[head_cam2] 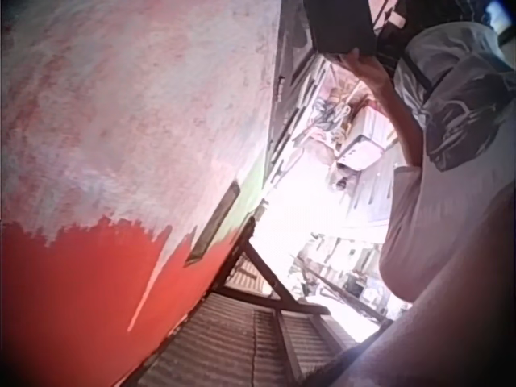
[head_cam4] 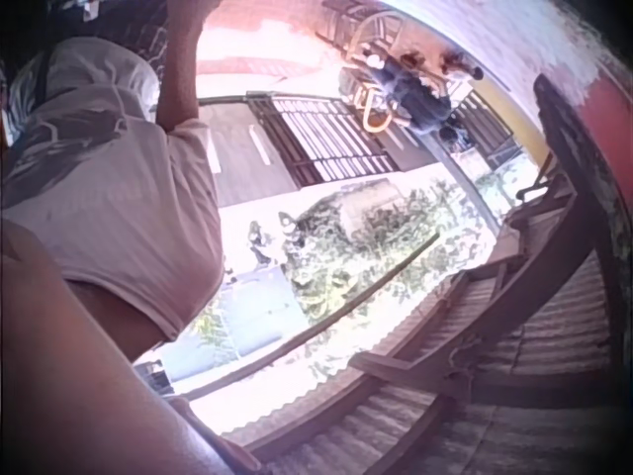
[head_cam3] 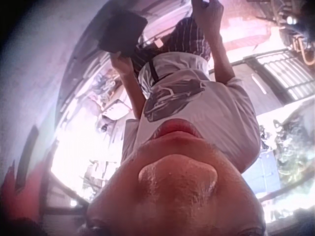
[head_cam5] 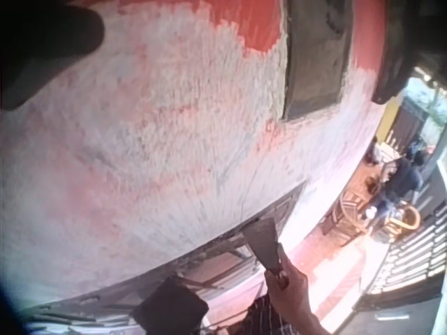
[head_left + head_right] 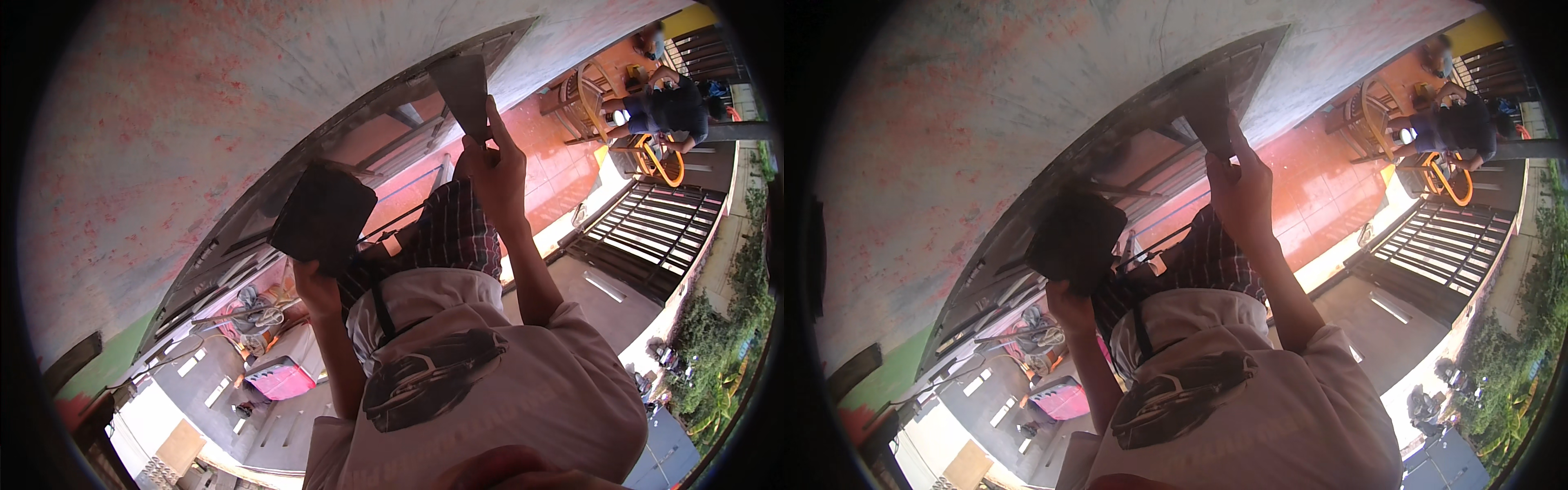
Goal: The person uses a metal scraper to remove old paint from a ceiling surface. They repeatedly scrape sections of the ceiling, occasionally pausing to wipe the scraper on their clothing.
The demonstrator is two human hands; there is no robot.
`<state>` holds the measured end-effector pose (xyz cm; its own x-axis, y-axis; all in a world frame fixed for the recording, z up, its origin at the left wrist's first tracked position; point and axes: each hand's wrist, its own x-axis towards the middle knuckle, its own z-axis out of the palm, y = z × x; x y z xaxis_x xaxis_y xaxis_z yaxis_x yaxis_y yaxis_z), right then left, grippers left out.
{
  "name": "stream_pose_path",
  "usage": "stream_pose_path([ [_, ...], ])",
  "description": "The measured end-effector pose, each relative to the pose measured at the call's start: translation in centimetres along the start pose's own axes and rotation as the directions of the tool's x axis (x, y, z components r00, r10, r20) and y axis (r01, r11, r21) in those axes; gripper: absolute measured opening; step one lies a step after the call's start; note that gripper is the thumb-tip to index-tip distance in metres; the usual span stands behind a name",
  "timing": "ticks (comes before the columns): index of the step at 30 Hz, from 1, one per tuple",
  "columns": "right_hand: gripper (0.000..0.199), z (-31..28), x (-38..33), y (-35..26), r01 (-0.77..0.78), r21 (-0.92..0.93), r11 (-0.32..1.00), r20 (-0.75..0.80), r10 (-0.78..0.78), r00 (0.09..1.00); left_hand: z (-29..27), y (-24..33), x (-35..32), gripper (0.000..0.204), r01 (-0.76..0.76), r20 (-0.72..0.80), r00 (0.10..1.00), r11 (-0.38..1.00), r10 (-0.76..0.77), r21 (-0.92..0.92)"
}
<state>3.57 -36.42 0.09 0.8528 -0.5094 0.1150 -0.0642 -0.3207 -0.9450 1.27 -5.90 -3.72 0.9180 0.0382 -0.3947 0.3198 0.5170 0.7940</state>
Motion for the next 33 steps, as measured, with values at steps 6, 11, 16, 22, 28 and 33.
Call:
stream_pose_path([
  [6,0.059,0.3,-0.5,-0.1,-0.018,0.055,0.998,-0.090,0.023,0.996,-0.3,-0.2,-0.1,0.054,-0.025,-0.006,1.000,0.998,0.025,-0.049],
  [11,0.057,0.0,-0.3,0.0,0.114,-0.095,0.989,0.086,-0.106,0.991,-0.5,0.0,-0.1,0.054,-0.044,-0.012,0.999,0.999,0.043,-0.014],
  [16,0.057,0.9,-0.4,0.8,0.035,-0.030,0.999,-0.093,-0.038,0.995,-1.1,-0.7,-0.1,0.053,-0.075,-0.006,0.997,0.994,0.075,-0.076],
  [22,0.051,2.1,-2.6,1.1,-0.153,-0.020,0.988,0.268,0.153,0.951,-1.7,-1.1,0.6,0.056,-0.085,0.009,0.996,0.996,0.085,0.015],
  [28,0.041,2.9,-4.2,0.8,-0.282,0.317,0.905,0.330,0.173,0.928,-0.9,-0.7,-0.2,0.060,-0.011,0.040,0.999,0.999,0.012,-0.031],
  [33,0.024,4.2,-8.0,0.6,-0.475,0.342,0.811,0.628,0.179,0.757,0.3,0.2,-1.8,0.061,0.110,0.088,0.991,0.984,-0.098,-0.142],
])
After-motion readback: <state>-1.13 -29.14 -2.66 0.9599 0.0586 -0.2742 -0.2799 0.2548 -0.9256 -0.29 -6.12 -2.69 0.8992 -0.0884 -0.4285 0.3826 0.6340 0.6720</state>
